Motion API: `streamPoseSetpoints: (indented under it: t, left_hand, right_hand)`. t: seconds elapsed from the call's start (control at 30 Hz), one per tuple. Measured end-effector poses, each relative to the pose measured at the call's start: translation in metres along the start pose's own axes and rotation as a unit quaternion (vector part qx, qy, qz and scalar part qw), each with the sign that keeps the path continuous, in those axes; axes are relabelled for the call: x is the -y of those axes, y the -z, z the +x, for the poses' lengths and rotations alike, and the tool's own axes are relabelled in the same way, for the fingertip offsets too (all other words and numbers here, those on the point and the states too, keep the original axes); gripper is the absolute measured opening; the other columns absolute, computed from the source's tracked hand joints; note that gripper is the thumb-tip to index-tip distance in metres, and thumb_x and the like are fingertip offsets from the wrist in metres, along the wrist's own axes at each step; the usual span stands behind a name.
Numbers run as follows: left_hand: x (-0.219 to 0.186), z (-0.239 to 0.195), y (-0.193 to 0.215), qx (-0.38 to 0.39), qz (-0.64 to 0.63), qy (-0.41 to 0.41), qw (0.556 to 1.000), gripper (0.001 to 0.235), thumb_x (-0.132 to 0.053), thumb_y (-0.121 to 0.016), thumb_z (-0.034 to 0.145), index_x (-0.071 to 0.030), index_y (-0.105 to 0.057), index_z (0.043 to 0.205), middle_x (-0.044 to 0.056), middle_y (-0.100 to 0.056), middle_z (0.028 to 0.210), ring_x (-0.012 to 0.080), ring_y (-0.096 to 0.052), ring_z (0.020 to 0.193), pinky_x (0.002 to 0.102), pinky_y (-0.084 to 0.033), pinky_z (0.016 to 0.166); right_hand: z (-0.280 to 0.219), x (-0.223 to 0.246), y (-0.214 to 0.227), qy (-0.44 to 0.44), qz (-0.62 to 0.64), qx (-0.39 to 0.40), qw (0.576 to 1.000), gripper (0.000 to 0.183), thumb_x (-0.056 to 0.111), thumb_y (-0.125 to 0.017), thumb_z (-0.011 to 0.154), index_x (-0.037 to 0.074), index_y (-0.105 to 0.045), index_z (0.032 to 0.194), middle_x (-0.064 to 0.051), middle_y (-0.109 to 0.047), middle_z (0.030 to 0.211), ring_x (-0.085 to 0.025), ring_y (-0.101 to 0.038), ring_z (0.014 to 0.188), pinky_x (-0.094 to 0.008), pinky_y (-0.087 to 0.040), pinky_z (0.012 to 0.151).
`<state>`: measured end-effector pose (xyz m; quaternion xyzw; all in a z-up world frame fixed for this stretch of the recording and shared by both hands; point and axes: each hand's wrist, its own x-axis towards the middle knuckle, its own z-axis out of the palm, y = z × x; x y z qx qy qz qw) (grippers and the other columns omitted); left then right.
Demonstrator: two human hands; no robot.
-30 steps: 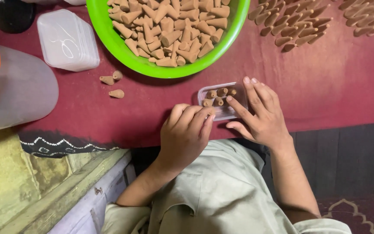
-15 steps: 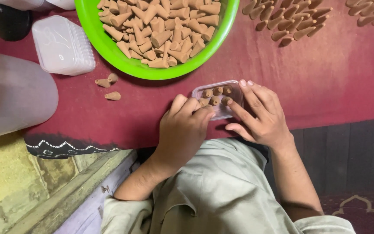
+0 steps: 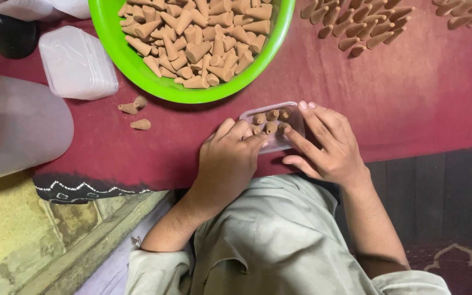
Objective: The person picks small cone-shaped clay pieces from a green bowl and places them one by one into a small clear plastic container. The person continues filling the container until it is nearly full.
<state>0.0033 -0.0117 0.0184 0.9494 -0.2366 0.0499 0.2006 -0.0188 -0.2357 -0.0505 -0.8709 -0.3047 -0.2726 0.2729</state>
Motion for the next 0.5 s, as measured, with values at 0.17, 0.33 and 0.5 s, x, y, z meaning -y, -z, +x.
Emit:
streamPoseSetpoints:
  t: [0.17,0.33,0.5]
  left_hand:
    - [0.001,-0.004,-0.009,-0.013,0.003,-0.008,1.000,0.014,-0.025,-0.069,0.094,-0.022,-0.074,0.081,-0.004,-0.044,0.074,0.0188,-0.056,0.075,0.030,-0.051,0.056]
    - [0.004,-0.002,0.002,-0.007,-0.037,0.001,0.999,0.015,-0.028,-0.069,0.093,-0.021,-0.074,0.081,-0.003,-0.044,0.074,0.0205,-0.056,0.073,0.033,-0.052,0.055]
    - [0.018,-0.007,0.025,-0.044,-0.060,0.031,0.997,0.017,-0.039,-0.069,0.100,-0.024,-0.076,0.095,-0.008,-0.047,0.073,0.0128,-0.056,0.072,0.024,-0.052,0.061]
  right_hand:
    - [-0.002,0.001,0.000,0.001,0.003,-0.005,1.000,0.043,0.044,-0.067,0.099,0.006,-0.081,0.113,-0.031,-0.067,0.136,-0.047,-0.066,0.117,-0.057,-0.054,0.094]
    - [-0.003,0.000,-0.001,0.004,0.001,-0.017,1.000,0.042,0.043,-0.065,0.100,0.006,-0.081,0.112,-0.030,-0.069,0.134,-0.045,-0.067,0.115,-0.055,-0.054,0.092]
    - [0.001,0.001,0.000,0.009,-0.004,-0.019,1.000,0.041,0.041,-0.065,0.101,0.005,-0.082,0.112,-0.030,-0.071,0.130,-0.046,-0.069,0.111,-0.055,-0.055,0.089]
